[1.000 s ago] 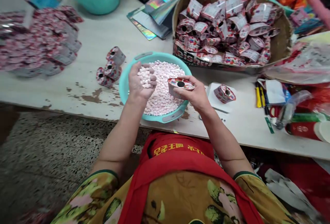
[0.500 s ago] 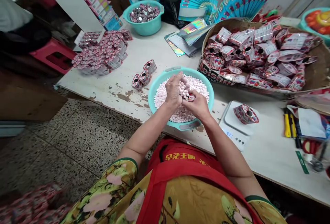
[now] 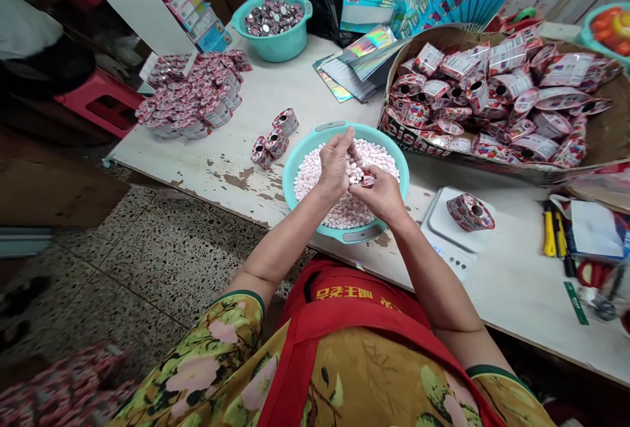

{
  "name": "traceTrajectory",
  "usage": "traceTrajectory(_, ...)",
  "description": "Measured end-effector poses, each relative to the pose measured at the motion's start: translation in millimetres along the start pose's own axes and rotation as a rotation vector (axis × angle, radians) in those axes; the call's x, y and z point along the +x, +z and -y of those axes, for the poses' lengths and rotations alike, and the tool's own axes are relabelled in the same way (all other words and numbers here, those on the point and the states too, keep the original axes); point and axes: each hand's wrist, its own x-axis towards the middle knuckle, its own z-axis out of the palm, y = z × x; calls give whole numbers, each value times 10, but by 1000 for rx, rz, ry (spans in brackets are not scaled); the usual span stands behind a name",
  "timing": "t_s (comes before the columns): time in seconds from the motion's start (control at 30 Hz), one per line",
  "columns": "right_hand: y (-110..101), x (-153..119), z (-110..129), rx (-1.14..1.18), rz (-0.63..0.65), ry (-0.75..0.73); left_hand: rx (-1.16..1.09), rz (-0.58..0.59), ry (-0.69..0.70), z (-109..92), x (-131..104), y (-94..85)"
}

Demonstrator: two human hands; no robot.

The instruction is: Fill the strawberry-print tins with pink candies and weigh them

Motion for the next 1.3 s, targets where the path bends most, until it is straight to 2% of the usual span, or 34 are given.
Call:
traceTrajectory(0.3, -41, -36, -30, 34, 28, -1, 14, 55, -56, 7, 0, 29)
traceTrajectory(0.47, -50, -25, -1, 55, 19, 0, 48, 146, -101, 20, -20, 38)
traceTrajectory(0.63, -40, 20, -43, 106, -3, -23, 33, 176, -40, 0, 15, 50)
traceTrajectory(0.73, -33, 41, -82, 144, -16, -16, 67, 192, -61, -23, 17, 51)
traceTrajectory(0.87, -14, 16, -76, 186, -34, -72, 70, 203, -92, -87, -29, 71)
traceTrajectory(1.0, 9, -23, -65, 289, -10, -96, 7, 177, -159, -273, 6, 77)
traceTrajectory(1.13, -105, -154, -145, 392, -1, -54, -58, 91, -154, -421, 151, -80)
traceTrajectory(1.17, -178, -222, -185, 417, -12, -33, -58, 73, -170, -405, 184, -158)
traceTrajectory(1.23, -391, -409, -293, 455, -78, 4, -5, 82, -291, -301, 216, -343)
traceTrajectory(1.3, -686, -656, -440, 461, -217, 26, 103, 134, -425, -154, 195, -533)
